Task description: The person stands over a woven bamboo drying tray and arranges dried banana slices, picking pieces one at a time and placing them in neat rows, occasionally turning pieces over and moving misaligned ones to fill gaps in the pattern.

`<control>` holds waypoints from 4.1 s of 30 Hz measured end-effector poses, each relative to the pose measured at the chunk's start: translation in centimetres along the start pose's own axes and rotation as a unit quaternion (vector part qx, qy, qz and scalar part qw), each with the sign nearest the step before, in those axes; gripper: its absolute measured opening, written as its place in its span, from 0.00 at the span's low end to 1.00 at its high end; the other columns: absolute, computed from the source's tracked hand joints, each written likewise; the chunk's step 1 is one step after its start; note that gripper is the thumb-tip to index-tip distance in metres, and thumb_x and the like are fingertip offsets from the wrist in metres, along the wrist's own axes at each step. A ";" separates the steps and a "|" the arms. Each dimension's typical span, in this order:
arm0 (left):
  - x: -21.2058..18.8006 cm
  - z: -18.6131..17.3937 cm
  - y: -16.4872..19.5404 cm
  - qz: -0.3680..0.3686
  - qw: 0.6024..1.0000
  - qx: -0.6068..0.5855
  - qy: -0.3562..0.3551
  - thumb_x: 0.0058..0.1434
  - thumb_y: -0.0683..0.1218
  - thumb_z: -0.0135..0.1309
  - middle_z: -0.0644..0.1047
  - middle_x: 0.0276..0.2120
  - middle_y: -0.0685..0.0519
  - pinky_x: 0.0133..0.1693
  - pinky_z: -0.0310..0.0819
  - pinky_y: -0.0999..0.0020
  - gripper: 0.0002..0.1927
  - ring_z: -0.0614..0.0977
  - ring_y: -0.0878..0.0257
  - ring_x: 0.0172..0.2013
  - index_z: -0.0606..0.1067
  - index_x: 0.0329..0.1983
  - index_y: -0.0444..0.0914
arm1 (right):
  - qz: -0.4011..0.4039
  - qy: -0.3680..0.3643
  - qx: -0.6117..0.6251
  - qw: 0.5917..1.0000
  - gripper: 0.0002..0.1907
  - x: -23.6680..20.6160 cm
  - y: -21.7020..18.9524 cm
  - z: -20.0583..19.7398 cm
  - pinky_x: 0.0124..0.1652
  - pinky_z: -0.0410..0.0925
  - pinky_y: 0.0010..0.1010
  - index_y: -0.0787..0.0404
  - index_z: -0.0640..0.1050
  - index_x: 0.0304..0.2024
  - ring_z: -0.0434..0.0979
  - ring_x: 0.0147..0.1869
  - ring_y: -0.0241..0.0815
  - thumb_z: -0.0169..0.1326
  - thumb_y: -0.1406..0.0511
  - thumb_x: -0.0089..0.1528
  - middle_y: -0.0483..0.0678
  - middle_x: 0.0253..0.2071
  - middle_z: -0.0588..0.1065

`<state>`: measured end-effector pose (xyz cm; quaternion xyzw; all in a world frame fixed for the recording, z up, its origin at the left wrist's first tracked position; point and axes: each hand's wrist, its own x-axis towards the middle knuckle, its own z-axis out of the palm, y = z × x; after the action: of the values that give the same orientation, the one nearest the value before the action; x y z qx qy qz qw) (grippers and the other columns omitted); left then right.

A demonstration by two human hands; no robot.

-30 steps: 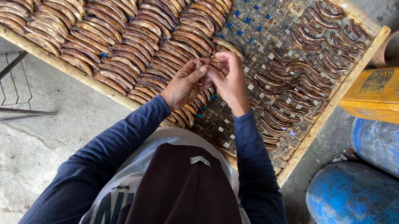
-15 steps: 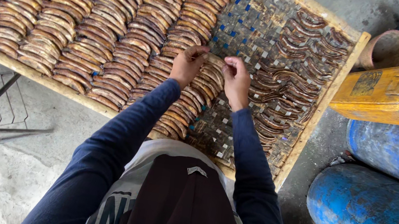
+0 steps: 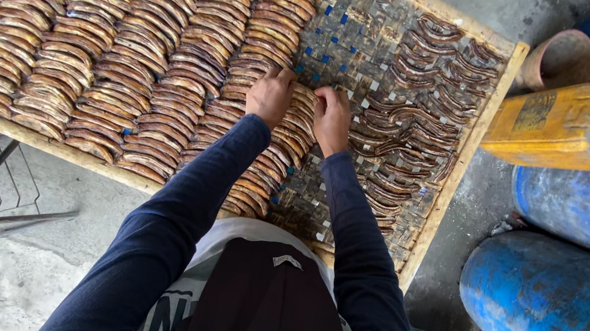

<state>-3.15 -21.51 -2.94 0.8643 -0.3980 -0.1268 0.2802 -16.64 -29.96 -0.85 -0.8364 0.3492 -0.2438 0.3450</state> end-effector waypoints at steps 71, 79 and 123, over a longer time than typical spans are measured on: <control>-18.9 11.3 9.4 0.390 0.901 0.042 -0.187 0.55 0.51 0.60 0.66 0.67 0.49 0.69 0.48 0.39 0.30 0.65 0.48 0.68 0.70 0.61 0.43 | -0.100 -0.113 -0.278 0.949 0.28 -23.5 8.5 -17.5 0.56 0.62 0.50 0.59 0.74 0.56 0.67 0.61 0.57 0.62 0.56 0.56 0.55 0.59 0.70; -17.7 12.9 9.6 0.418 0.898 0.051 -0.125 0.66 0.45 0.51 0.73 0.60 0.50 0.66 0.60 0.50 0.20 0.72 0.50 0.62 0.73 0.61 0.42 | -0.089 -0.164 -0.241 0.952 0.28 -21.1 9.6 -18.4 0.64 0.62 0.47 0.59 0.73 0.62 0.67 0.66 0.54 0.62 0.59 0.62 0.50 0.62 0.71; -10.4 4.4 3.0 -0.310 0.534 -0.780 -0.102 0.64 0.45 0.59 0.81 0.47 0.60 0.45 0.79 0.59 0.14 0.83 0.65 0.47 0.76 0.53 0.46 | 0.044 -0.220 0.235 0.946 0.24 -4.3 5.2 -3.5 0.51 0.72 0.32 0.69 0.70 0.61 0.77 0.56 0.41 0.60 0.72 0.63 0.52 0.55 0.76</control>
<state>-13.68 -16.91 -4.83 0.3541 0.1260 -0.5530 0.7436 -23.80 -30.85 -3.25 -0.7483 0.2344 -0.1134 0.6101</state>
